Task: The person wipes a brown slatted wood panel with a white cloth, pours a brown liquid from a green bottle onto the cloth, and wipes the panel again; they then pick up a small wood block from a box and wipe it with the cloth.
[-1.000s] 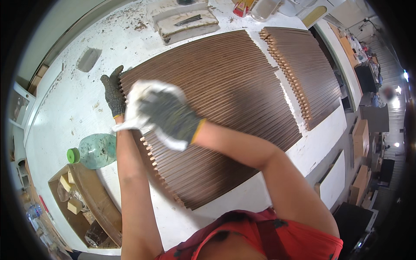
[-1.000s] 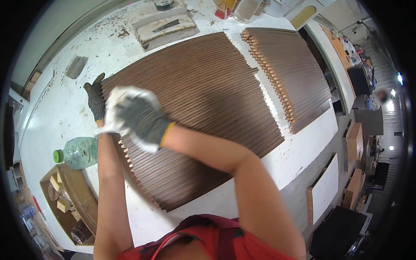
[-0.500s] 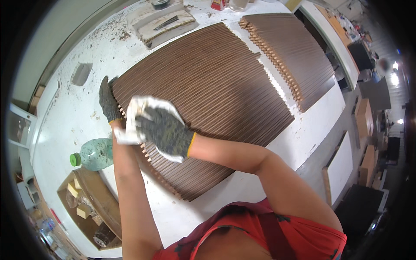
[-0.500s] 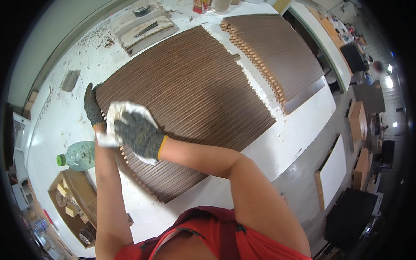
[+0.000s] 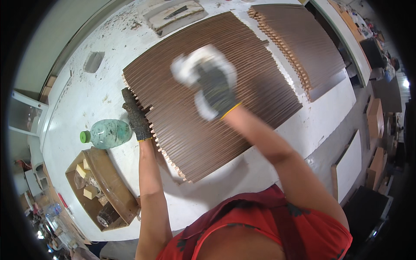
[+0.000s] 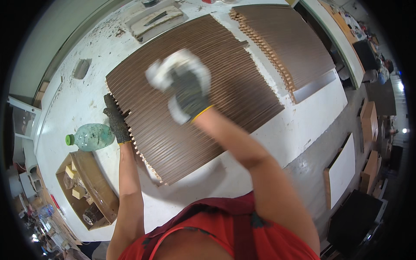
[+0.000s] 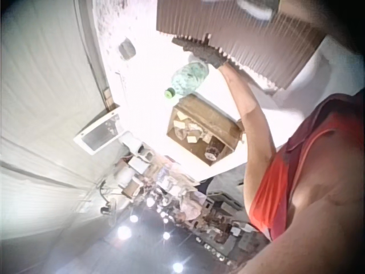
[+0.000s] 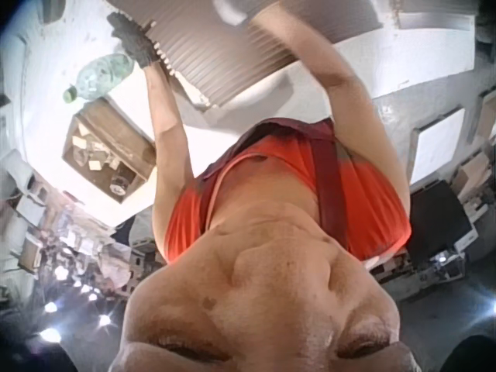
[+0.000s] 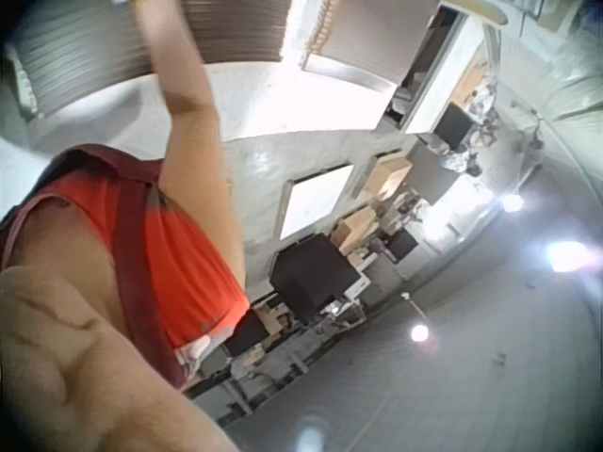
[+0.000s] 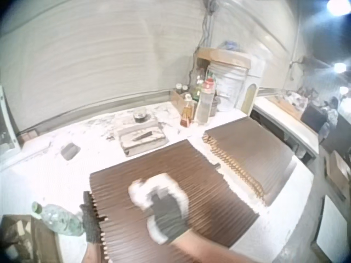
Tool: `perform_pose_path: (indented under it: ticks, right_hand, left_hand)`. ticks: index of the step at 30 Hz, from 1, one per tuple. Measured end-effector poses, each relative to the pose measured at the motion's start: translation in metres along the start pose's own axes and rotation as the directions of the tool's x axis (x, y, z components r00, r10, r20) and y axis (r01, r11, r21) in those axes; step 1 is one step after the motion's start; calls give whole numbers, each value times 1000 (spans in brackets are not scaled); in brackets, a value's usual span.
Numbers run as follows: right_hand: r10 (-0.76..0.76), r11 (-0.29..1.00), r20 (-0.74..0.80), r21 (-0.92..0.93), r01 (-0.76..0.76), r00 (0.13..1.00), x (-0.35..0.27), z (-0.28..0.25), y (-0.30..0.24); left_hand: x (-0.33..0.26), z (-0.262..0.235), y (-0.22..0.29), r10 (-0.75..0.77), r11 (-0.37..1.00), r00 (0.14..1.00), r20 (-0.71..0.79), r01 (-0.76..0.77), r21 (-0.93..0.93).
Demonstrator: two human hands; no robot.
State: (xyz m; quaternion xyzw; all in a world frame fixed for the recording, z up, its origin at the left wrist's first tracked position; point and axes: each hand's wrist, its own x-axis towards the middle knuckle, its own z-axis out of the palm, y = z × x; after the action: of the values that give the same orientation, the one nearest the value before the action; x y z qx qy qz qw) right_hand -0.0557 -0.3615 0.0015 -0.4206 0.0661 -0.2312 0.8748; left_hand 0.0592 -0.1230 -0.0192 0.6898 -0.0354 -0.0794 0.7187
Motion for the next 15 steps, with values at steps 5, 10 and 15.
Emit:
perform_pose_path:
  ticks: [5, 10, 15]
  right_hand:
    - [-111, 164, 503, -842, 515, 857, -40, 50, 45]
    - [-137, -376, 335, -888, 264, 932, 21, -110, -60]
    - [-14, -751, 34, -660, 12, 999, 45, -82, -68]
  left_hand:
    - [6, -21, -32, 199, 973, 980, 10, -196, -121]
    - [-56, -23, -14, 75, 993, 997, 12, -73, -95]
    - [-63, -25, -22, -82, 997, 983, -166, 81, -17]
